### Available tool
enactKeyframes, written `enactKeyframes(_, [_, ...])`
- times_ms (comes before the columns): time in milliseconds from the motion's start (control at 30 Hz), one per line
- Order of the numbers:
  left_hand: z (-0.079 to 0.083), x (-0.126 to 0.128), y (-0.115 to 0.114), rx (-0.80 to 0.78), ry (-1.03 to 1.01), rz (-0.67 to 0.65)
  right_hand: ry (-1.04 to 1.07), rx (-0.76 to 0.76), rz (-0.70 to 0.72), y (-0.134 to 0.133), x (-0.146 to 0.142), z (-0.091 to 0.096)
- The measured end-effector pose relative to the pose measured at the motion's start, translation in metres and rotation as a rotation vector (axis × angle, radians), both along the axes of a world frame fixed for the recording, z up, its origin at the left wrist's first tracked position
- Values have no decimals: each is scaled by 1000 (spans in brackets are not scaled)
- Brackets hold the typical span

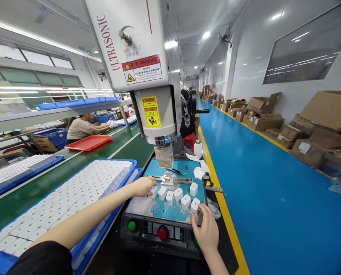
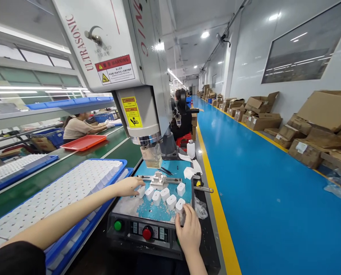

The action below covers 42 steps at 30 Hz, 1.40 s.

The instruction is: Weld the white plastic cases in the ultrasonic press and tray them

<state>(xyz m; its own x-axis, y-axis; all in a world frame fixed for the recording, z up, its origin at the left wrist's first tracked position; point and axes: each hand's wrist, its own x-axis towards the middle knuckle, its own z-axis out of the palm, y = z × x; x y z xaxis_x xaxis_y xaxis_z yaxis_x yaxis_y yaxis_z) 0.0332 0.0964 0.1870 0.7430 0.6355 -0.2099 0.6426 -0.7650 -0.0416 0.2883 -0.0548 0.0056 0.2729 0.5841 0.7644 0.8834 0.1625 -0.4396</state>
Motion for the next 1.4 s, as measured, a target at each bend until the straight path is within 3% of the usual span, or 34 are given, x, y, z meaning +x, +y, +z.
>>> enactKeyframes(267, [-13,18,2,-53,-38,-73,-1,-5,8,0,0,0])
enactKeyframes(500, [-14,11,2,-44,-45,-80,-9,4,1,1,-1,1])
enactKeyframes(667, [15,-15,15,165,14,37,-16,17,-8,0,-1,1])
enactKeyframes(833, [56,-67,46,336,14,239,-9,19,1,0,-1,2])
enactKeyframes(933, [67,-96,63,363,22,323,3,25,8,-1,-1,3])
enactKeyframes(1100, [55,-119,80,294,34,339,1,14,6,0,-1,3])
enactKeyframes(1267, [42,-121,92,253,33,340,-12,26,-4,0,-1,4])
enactKeyframes(1400, [42,-121,96,248,24,346,-17,27,-4,0,-1,4])
